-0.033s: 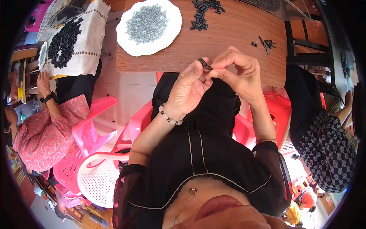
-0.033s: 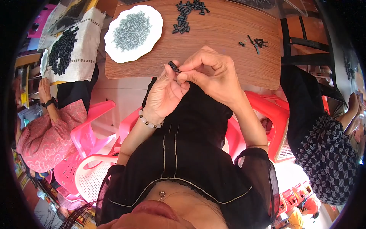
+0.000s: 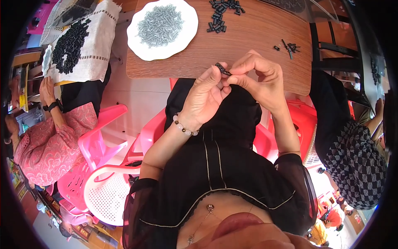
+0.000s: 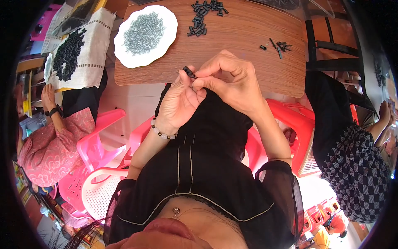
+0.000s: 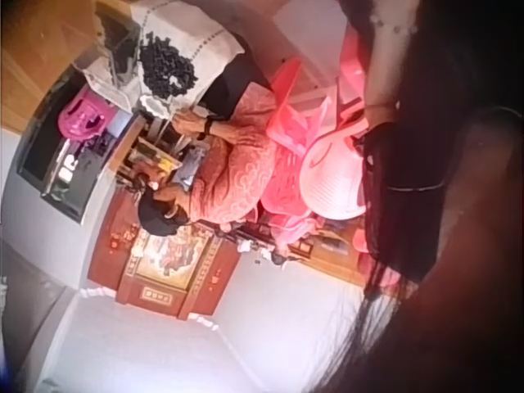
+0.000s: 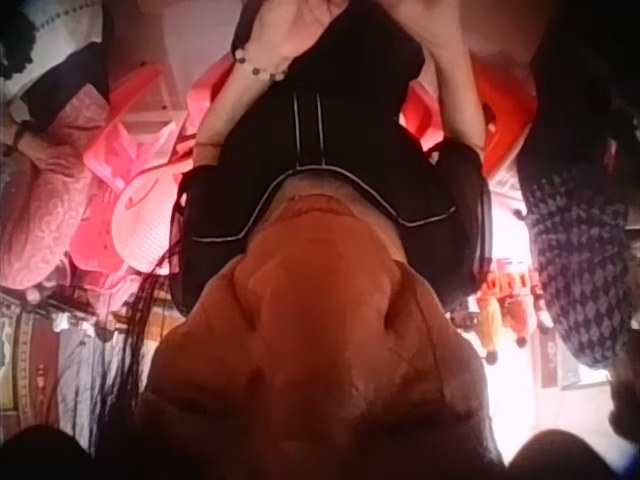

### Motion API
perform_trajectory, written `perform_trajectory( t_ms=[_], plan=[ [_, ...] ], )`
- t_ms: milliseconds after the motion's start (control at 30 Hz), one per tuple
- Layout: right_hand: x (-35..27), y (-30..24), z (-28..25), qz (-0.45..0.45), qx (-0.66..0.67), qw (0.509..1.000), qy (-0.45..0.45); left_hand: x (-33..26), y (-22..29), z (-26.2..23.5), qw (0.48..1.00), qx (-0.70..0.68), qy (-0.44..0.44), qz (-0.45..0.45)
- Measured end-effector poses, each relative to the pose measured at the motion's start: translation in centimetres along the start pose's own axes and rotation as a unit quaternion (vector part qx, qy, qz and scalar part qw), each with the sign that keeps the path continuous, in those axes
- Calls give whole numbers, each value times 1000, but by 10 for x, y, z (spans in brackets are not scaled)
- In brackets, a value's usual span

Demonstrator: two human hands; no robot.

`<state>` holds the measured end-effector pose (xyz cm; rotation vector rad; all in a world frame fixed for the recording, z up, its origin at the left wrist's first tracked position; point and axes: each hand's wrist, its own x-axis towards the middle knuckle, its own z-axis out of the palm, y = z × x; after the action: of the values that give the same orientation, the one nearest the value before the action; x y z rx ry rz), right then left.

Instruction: The person assembles small components by picking plastic pieces and metal springs from the table and inserting the springs into the plastic pieces by hand.

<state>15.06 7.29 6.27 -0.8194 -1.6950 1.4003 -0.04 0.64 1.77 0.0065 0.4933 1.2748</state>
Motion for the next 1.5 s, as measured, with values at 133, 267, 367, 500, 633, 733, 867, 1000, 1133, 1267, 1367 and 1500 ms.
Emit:
perform_trajectory(
  t_ms=[133, 267, 367, 500, 633, 733, 867, 1000, 1133, 1267, 1367, 1500],
  plan=[
    [-2, 0, 2, -43, -33, 998, 11, -2, -1, 0, 1000, 7, -2, 3],
    [-5, -2, 2, -78, -71, 994, 4, -2, -2, 0, 1000, 12, -2, 13],
    [-8, -6, 5, -37, -76, 996, 32, -2, -4, -1, 1000, 18, -6, 17],
    [-9, -11, 3, -8, -73, 997, 7, -2, -4, -2, 999, 40, -15, 27],
    [-8, -6, 1, -34, -60, 998, -6, -1, -5, -5, 999, 35, -16, 28],
    [-9, -1, 1, -44, -57, 997, -3, -2, -5, -5, 999, 38, -15, 30],
    [-10, -2, 3, -30, -57, 998, -3, -2, -5, -5, 994, 80, -22, 64],
    [-13, 1, 7, 21, 16, 999, 23, -3, -8, -6, 993, 86, -24, 81],
    [-17, 7, 8, -7, 36, 999, 13, -4, -12, -7, 992, 86, -10, 88],
    [-19, 13, 12, -16, 48, 998, 29, -5, -13, -6, 992, 88, -9, 85],
    [-20, 12, 13, -54, 10, 998, 35, -7, -15, -4, 987, 119, -9, 111],
    [-20, 12, 11, -69, -31, 997, 14, -9, -16, -5, 978, 153, -7, 143]
  ],
)
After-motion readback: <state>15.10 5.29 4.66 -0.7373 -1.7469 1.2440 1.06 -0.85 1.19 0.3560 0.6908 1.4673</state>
